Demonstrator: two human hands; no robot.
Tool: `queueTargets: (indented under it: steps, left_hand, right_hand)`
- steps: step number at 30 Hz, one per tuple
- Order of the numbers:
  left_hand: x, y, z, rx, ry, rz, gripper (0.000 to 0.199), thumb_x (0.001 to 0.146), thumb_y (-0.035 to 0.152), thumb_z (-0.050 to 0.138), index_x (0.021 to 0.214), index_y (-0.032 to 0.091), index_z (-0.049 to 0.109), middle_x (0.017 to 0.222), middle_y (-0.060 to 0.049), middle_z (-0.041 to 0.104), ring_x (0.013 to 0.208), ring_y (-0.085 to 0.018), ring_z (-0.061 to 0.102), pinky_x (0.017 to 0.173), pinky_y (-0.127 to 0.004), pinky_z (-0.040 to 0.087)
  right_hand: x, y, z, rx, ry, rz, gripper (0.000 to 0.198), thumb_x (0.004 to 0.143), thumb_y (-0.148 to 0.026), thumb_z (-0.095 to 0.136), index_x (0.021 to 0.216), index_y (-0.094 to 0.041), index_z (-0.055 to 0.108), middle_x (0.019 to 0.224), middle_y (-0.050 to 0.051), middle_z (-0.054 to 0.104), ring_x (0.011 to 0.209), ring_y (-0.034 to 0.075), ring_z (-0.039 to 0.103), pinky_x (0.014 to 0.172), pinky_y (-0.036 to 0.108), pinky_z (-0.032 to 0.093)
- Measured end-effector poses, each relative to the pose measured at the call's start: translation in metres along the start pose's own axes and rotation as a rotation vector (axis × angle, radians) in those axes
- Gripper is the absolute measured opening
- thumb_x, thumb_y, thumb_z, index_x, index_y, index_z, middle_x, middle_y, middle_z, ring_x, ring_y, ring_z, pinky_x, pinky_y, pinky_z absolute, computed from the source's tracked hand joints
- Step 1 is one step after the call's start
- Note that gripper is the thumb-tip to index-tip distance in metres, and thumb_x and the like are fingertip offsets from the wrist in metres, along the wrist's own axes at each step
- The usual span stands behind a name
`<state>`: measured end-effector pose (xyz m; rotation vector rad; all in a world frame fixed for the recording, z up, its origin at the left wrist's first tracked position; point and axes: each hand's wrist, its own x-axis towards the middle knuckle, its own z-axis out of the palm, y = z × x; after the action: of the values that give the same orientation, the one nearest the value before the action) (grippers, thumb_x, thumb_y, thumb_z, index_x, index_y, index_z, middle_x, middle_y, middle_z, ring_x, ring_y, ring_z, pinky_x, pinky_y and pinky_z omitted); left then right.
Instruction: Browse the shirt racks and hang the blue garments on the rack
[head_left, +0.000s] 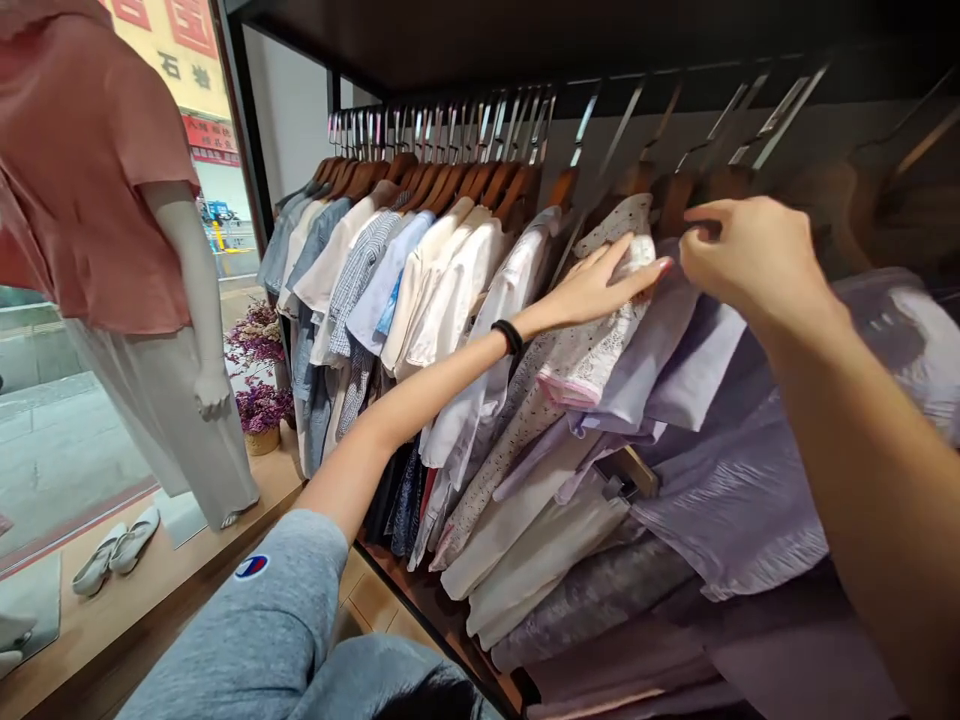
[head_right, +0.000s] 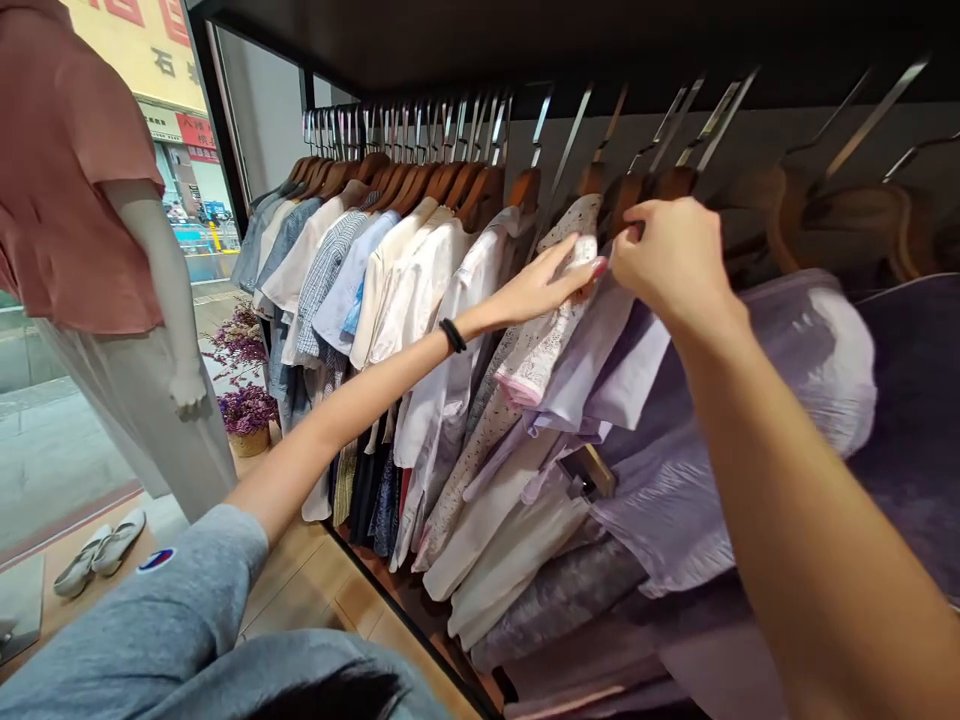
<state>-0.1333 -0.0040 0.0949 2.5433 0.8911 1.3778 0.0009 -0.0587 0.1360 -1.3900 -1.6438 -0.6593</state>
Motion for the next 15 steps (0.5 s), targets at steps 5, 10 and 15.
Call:
queueTargets:
  steps: [5,10,15]
  left_hand:
    - [-0.056,0.011,0.008,0.300,-0.128,0.027,0.057,0.105,0.042,0.040,0.155,0.015,0.029,0.162,-0.009,0.019,0.152,-0.028,0.015,0.127,-0.045,0.020]
    - [-0.105,0.019,0.013,0.571,-0.188,0.190,0.047,0.105,0.039,0.034,0.144,0.015,0.044,0.158,-0.009,0.033,0.150,-0.020,0.024,0.124,-0.037,0.033]
    - [-0.148,-0.014,-0.014,0.653,0.053,0.140,0.039,0.104,0.024,0.029,0.131,0.021,0.058,0.146,-0.004,0.050,0.144,-0.013,0.036,0.127,-0.026,0.024]
  right_hand:
    - [0.003,-0.069,0.000,0.401,-0.022,-0.009,0.045,0.093,-0.022,0.048,0.134,-0.011,0.063,0.125,0.013,0.064,0.116,0.024,0.062,0.106,0.035,0.046]
    - [0.035,-0.108,0.053,0.428,-0.282,0.078,0.087,0.083,-0.027,0.069,0.158,-0.008,0.028,0.143,0.024,0.046,0.128,0.031,0.052,0.108,0.039,0.044]
    - [0.035,-0.105,0.074,0.435,-0.250,0.263,0.088,0.083,-0.016,0.059,0.161,-0.009,0.019,0.138,0.023,0.052,0.127,0.030,0.054,0.100,0.035,0.050]
